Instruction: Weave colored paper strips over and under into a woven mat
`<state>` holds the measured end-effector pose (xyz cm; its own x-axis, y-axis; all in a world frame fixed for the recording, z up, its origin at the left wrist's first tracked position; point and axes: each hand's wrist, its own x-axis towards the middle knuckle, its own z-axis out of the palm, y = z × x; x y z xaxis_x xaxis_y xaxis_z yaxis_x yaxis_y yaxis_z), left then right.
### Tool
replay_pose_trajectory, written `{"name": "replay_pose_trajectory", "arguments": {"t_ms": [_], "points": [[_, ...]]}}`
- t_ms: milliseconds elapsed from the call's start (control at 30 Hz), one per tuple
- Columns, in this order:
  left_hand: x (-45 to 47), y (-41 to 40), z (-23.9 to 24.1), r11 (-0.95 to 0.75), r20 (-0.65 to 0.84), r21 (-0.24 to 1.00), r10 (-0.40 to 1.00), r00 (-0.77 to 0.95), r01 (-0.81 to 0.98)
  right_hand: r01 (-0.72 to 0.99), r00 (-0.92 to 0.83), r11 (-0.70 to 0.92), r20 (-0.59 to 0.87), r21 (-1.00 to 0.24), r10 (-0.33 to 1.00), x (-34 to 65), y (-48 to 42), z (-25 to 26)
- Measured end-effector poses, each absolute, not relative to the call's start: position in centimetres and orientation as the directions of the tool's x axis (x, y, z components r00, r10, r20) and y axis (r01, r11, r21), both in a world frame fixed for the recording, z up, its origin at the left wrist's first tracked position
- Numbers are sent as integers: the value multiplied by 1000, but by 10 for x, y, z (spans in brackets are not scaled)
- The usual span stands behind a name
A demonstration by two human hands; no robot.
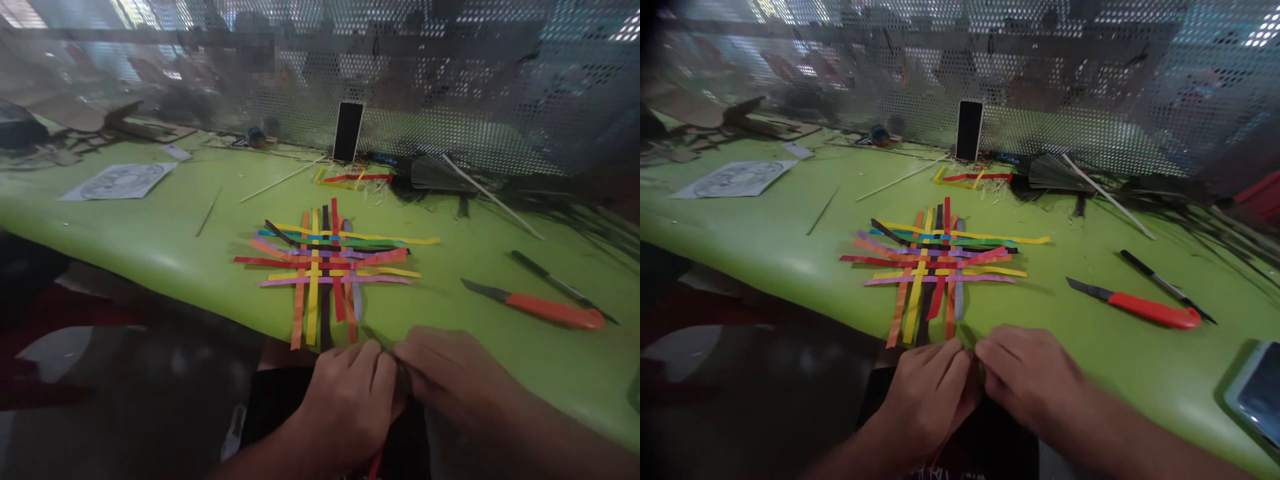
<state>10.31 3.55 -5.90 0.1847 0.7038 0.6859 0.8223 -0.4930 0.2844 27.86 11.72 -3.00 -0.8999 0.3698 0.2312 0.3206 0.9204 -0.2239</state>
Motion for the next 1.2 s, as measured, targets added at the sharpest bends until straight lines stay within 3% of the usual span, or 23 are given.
{"name": "replay_pose_trajectory", "arguments": {"t_ms": [100,233,600,767,900,1200], "points": [[105,39,-58,-498,683,226,694,228,837,346,-877,911,268,-227,399,280,118,-30],[107,40,-55,-498,678,245,701,220,832,332,-859,903,309,-272,409,279,122,-26],[92,38,-51,-452,549,700,836,-11,553,448,-803,666,60,-597,593,279,129,4],[88,40,-43,-482,538,765,843,-14,427,435,-812,581,-21,-687,583,274,127,13],[87,41,-44,-498,560,742,829,-6,449,406,-826,673,68,-619,560,270,121,10],[81,26,-46,-518,620,651,785,5,555,394,-860,866,208,-307,465,266,105,9]]}}
